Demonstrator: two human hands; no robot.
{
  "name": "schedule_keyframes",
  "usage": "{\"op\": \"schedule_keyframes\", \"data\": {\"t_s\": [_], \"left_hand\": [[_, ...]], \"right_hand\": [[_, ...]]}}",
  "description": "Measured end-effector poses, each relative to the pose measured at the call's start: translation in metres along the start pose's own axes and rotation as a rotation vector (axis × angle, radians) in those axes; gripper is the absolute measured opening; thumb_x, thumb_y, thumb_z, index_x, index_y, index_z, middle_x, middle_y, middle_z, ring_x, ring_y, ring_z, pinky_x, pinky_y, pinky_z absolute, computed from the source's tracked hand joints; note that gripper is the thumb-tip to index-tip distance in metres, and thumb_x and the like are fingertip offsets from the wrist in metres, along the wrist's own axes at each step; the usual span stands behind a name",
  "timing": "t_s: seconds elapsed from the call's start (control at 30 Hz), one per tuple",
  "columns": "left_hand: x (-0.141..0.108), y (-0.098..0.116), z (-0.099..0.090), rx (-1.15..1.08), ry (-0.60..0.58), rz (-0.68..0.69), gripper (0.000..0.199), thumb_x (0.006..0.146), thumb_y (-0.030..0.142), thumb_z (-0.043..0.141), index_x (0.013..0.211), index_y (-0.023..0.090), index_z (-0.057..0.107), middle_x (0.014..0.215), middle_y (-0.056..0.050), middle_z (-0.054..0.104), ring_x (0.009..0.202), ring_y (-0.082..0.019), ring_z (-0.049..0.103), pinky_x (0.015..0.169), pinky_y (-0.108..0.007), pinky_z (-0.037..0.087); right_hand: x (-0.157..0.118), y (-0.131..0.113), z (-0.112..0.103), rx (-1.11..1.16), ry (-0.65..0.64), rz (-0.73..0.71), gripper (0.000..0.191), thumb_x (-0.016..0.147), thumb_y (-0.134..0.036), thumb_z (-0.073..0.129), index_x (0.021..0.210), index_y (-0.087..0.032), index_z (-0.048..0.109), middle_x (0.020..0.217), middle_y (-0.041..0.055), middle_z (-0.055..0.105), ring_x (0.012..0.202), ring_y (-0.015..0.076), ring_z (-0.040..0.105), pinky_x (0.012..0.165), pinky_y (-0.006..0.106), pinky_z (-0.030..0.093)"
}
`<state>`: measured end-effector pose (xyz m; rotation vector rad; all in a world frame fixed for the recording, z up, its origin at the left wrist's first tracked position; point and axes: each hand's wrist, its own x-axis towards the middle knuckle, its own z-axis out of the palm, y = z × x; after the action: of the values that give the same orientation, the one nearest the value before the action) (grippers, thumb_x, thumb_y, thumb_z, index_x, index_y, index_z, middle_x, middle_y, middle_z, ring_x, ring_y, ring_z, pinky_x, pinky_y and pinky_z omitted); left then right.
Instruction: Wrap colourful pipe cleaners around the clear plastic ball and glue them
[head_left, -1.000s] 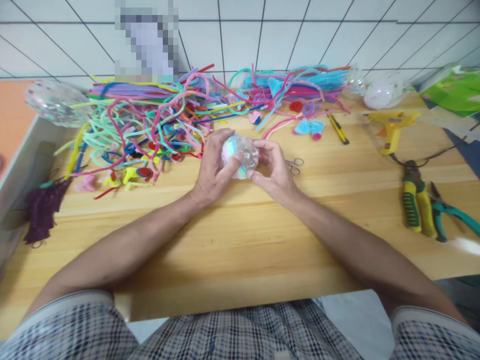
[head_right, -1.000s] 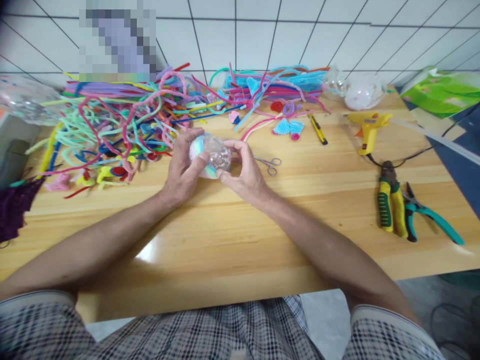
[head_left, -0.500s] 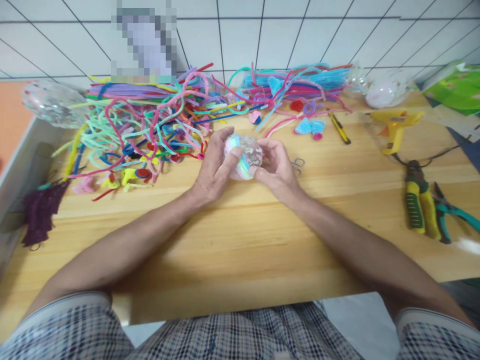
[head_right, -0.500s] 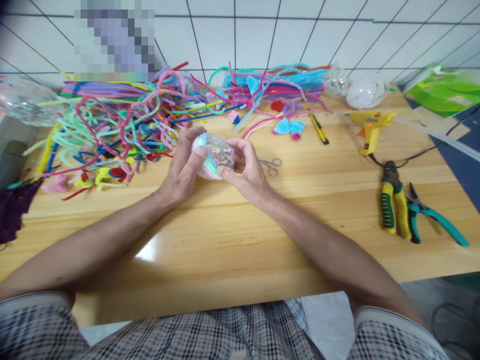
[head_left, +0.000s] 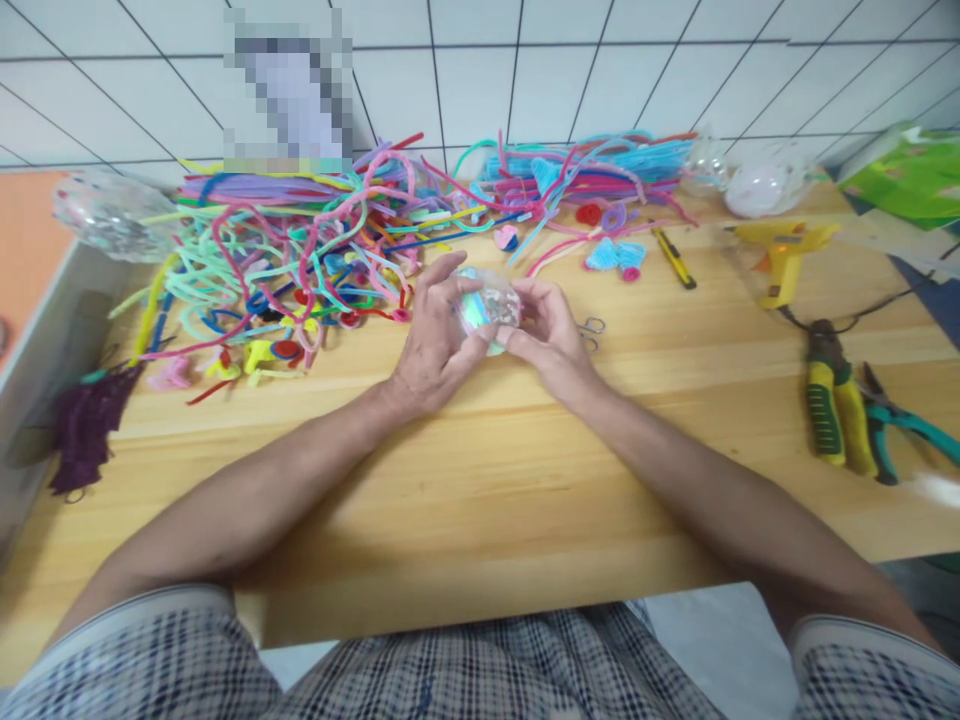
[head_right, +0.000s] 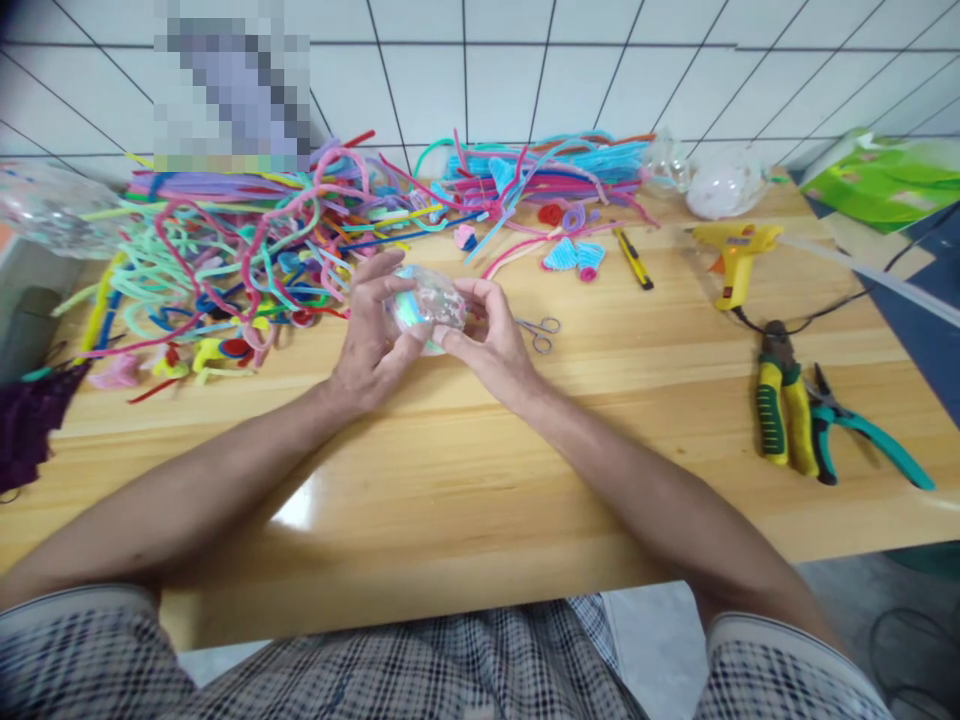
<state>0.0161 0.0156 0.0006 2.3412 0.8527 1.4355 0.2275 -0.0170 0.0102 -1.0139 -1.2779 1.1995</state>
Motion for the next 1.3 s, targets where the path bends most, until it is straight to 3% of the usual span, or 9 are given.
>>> {"op": "schedule_keyframes", "data": {"t_s": [0.37,0.5,0.7,0.77,0.87,1.0,1.07,1.17,1.3], "left_hand": [[-0.001,-0.005,0.002,0.014,0.008,-0.032,0.064,0.112,0.076,0.064,0.158,0.035,0.047,0.171,-0.015,0.052,0.165,-0.040,0.052,0.139,-0.072,0.044],[0.001,-0.006,0.002,0.016,0.004,-0.024,0.061,0.114,0.073,0.063,0.157,0.035,0.047,0.170,-0.016,0.053,0.164,-0.039,0.053,0.137,-0.072,0.047],[0.003,-0.006,0.005,0.006,0.018,0.027,0.059,0.113,0.072,0.065,0.159,0.038,0.049,0.167,-0.014,0.056,0.160,-0.037,0.058,0.130,-0.074,0.056],[0.003,-0.005,0.005,0.008,0.025,0.034,0.057,0.114,0.068,0.065,0.159,0.037,0.049,0.166,-0.014,0.057,0.159,-0.037,0.059,0.128,-0.074,0.058],[0.004,-0.004,0.006,0.005,0.033,0.048,0.056,0.114,0.066,0.066,0.158,0.035,0.051,0.164,-0.014,0.058,0.158,-0.037,0.061,0.127,-0.074,0.060],[0.004,-0.004,0.007,-0.029,0.054,0.037,0.054,0.113,0.066,0.068,0.157,0.037,0.053,0.162,-0.015,0.060,0.156,-0.038,0.062,0.129,-0.072,0.059],[0.003,-0.004,0.008,-0.033,0.051,0.032,0.054,0.113,0.066,0.068,0.157,0.038,0.052,0.162,-0.014,0.060,0.156,-0.037,0.062,0.130,-0.072,0.058],[0.003,-0.003,0.008,-0.028,0.042,0.031,0.054,0.114,0.066,0.066,0.157,0.037,0.050,0.163,-0.015,0.059,0.157,-0.036,0.061,0.130,-0.071,0.057],[0.002,-0.001,0.007,-0.020,0.020,0.037,0.054,0.115,0.063,0.066,0.158,0.036,0.049,0.164,-0.016,0.057,0.159,-0.036,0.059,0.130,-0.068,0.057]], "right_hand": [[-0.004,0.007,0.005,-0.112,0.024,-0.080,0.068,0.089,-0.061,0.092,0.140,-0.034,0.056,0.151,0.0096,0.074,0.137,0.0287,0.073,0.111,0.047,0.067],[0.000,-0.003,0.000,-0.156,0.011,-0.056,0.065,0.090,-0.062,0.091,0.139,-0.034,0.058,0.150,0.0089,0.075,0.138,0.0287,0.073,0.116,0.048,0.065],[0.027,-0.054,-0.055,-0.437,0.162,-0.136,0.025,0.100,-0.049,0.078,0.117,-0.033,0.071,0.130,0.0063,0.083,0.125,0.0309,0.077,0.117,0.056,0.062],[0.030,-0.064,-0.077,-0.677,0.123,-0.116,0.017,0.095,-0.041,0.078,0.108,-0.030,0.073,0.117,0.0067,0.084,0.113,0.0321,0.078,0.111,0.058,0.062],[0.023,-0.060,-0.102,-1.059,-0.026,-0.083,0.015,0.089,-0.035,0.083,0.099,-0.027,0.075,0.112,0.0103,0.083,0.118,0.0378,0.077,0.113,0.061,0.059],[0.011,-0.043,-0.112,-1.282,-0.171,-0.019,0.009,0.094,-0.029,0.079,0.098,-0.022,0.076,0.113,0.0163,0.081,0.124,0.0411,0.073,0.114,0.059,0.056],[0.010,-0.038,-0.111,-1.299,-0.202,0.010,0.005,0.096,-0.024,0.074,0.092,-0.022,0.072,0.109,0.0162,0.080,0.119,0.0388,0.073,0.110,0.056,0.056],[0.012,-0.038,-0.111,-1.262,-0.213,0.012,0.017,0.094,-0.019,0.070,0.080,-0.025,0.063,0.098,0.0129,0.078,0.105,0.0337,0.072,0.101,0.050,0.056],[0.009,-0.046,-0.108,-0.948,-0.056,0.021,0.015,0.092,-0.022,0.073,0.083,-0.027,0.063,0.082,0.0029,0.076,0.081,0.0246,0.069,0.080,0.040,0.055]]}}
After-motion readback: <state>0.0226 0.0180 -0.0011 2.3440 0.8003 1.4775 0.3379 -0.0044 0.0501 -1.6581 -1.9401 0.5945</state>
